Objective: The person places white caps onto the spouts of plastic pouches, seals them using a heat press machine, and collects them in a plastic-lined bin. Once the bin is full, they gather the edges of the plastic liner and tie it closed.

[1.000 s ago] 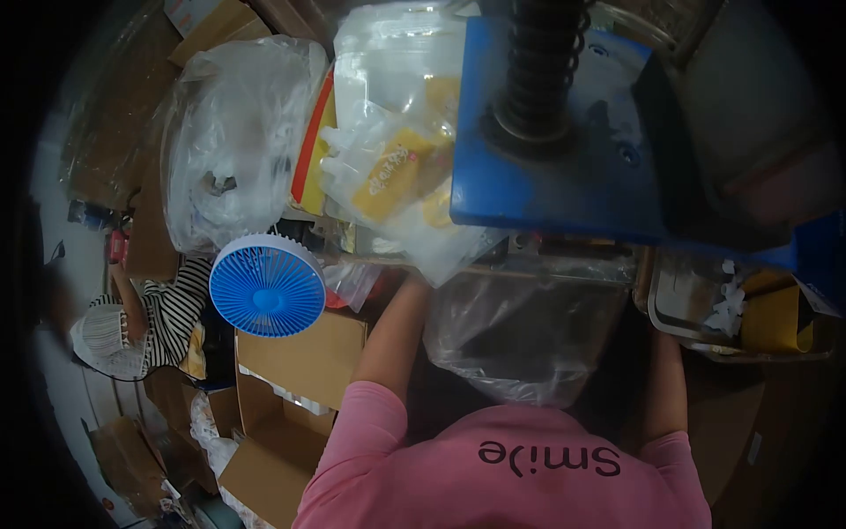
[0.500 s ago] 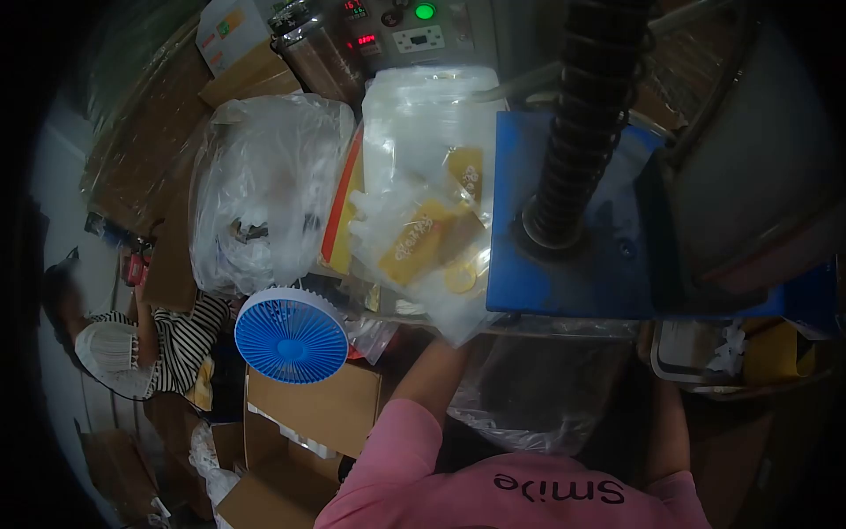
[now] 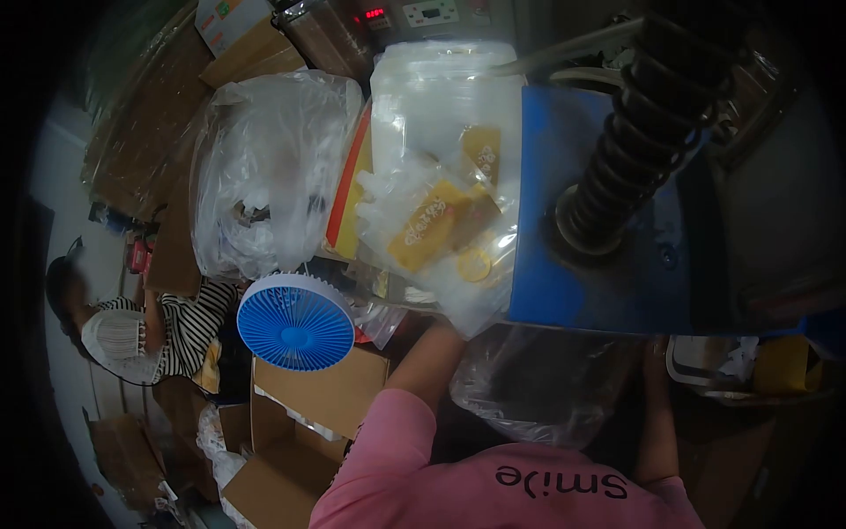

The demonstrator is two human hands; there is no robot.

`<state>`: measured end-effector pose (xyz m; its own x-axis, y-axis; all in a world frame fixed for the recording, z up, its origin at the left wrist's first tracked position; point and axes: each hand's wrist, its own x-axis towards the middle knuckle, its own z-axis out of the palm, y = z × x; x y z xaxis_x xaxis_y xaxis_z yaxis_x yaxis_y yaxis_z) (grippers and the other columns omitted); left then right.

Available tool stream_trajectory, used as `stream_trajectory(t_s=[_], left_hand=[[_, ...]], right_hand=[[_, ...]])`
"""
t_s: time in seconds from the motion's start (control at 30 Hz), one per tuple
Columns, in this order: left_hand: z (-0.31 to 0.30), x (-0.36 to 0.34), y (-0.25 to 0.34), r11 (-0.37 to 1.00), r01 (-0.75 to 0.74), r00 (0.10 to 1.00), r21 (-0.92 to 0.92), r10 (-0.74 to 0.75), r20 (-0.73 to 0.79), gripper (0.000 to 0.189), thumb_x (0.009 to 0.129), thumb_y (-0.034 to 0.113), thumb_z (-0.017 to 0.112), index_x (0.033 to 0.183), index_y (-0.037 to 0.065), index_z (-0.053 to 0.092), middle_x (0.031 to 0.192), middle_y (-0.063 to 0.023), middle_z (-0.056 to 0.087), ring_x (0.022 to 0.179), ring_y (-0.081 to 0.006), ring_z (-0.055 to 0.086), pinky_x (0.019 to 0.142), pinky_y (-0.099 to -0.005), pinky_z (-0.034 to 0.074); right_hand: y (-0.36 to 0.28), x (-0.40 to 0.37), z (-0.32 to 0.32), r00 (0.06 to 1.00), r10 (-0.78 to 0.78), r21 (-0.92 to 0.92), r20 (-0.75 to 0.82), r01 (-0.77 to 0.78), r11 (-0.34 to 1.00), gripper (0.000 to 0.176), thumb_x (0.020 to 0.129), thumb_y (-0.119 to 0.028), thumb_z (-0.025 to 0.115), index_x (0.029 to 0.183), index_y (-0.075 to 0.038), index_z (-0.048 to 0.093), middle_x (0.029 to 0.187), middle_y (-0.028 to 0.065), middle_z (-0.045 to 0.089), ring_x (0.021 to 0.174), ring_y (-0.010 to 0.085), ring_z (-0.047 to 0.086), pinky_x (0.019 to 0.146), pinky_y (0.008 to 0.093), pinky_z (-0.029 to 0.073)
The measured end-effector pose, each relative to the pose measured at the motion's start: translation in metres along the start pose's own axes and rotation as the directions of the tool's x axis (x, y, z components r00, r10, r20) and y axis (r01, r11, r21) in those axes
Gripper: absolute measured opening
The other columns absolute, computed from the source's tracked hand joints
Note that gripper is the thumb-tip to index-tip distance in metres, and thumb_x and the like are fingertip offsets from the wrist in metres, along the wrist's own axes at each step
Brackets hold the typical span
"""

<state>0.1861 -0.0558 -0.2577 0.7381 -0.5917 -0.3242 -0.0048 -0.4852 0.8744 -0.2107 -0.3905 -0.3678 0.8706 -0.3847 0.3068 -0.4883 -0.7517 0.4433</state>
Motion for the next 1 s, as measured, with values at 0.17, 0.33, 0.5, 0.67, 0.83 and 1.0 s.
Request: stream_trajectory(t_s=[0.17, 0.33, 0.5, 0.67, 0.83, 1.0], left_hand=[[-0.011, -0.015, -0.005, 1.000, 0.009, 1.000, -0.002, -0.009, -0.027, 0.030, 0.091, 0.025, 0.051, 0.112, 0.005, 0.058, 0.106, -0.0076, 0.061, 0.094, -0.0158, 0.059, 0.080, -0.0289, 0.047], [-0.036, -0.077, -0.011, 0.992, 0.029, 0.982, -0.125, -0.051, -0.182, 0.029, 0.092, 0.025, 0.050, 0.112, 0.005, 0.058, 0.105, -0.0073, 0.061, 0.092, -0.0155, 0.059, 0.079, -0.0283, 0.047], [-0.065, -0.224, 0.051, 0.616, -0.159, 0.944, -0.772, -0.133, -0.301, 0.029, 0.092, 0.024, 0.053, 0.112, 0.004, 0.059, 0.098, -0.0041, 0.064, 0.085, -0.0126, 0.061, 0.075, -0.0254, 0.047], [-0.091, -0.270, 0.133, 0.827, -0.325, 0.821, -0.458, 0.006, -0.572, 0.033, 0.090, 0.023, 0.060, 0.115, 0.002, 0.056, 0.106, -0.0075, 0.063, 0.086, -0.0145, 0.061, 0.075, -0.0229, 0.047], [-0.109, -0.215, 0.158, 0.948, -0.307, 0.545, 0.086, 0.249, -0.801, 0.066, 0.081, 0.035, 0.069, 0.130, 0.000, 0.043, 0.114, -0.0158, 0.059, 0.102, -0.0278, 0.055, 0.088, -0.0360, 0.042], [-0.092, -0.198, 0.190, 0.991, 0.009, 0.472, 0.136, 0.116, -0.874, 0.088, 0.074, 0.041, 0.070, 0.140, 0.005, 0.025, 0.123, -0.0170, 0.054, 0.116, -0.0344, 0.044, 0.098, -0.0447, 0.031]], right_hand=[[-0.020, 0.025, -0.042, 0.896, 0.396, 0.801, 0.200, -0.382, 0.460, 0.044, 0.088, -0.013, 0.052, 0.130, -0.002, 0.045, 0.132, 0.0195, 0.047, 0.123, 0.0375, 0.042, 0.104, 0.0423, 0.032], [-0.022, 0.025, -0.078, 0.842, 0.429, 0.835, 0.326, -0.469, 0.286, 0.028, 0.092, -0.014, 0.049, 0.114, 0.002, 0.054, 0.099, 0.0180, 0.063, 0.095, 0.0235, 0.056, 0.087, 0.0381, 0.042], [-0.037, 0.042, -0.175, 0.866, 0.437, 0.905, 0.241, -0.363, 0.220, 0.024, 0.089, -0.009, 0.052, 0.110, 0.002, 0.057, 0.105, 0.0183, 0.060, 0.101, 0.0255, 0.055, 0.090, 0.0362, 0.040], [-0.048, 0.041, -0.186, 0.931, 0.309, 0.922, 0.196, -0.283, 0.266, 0.022, 0.090, -0.007, 0.050, 0.107, 0.003, 0.057, 0.108, 0.0178, 0.060, 0.103, 0.0303, 0.055, 0.095, 0.0355, 0.038], [-0.053, 0.048, -0.193, 0.942, 0.309, 0.939, 0.131, -0.219, 0.266, 0.018, 0.087, -0.005, 0.051, 0.102, 0.001, 0.058, 0.103, 0.0191, 0.060, 0.100, 0.0328, 0.056, 0.090, 0.0365, 0.042], [-0.050, 0.047, -0.187, 0.937, 0.325, 0.944, 0.130, -0.217, 0.249, 0.017, 0.086, -0.004, 0.053, 0.101, 0.002, 0.059, 0.102, 0.0187, 0.061, 0.100, 0.0334, 0.057, 0.089, 0.0373, 0.042]])
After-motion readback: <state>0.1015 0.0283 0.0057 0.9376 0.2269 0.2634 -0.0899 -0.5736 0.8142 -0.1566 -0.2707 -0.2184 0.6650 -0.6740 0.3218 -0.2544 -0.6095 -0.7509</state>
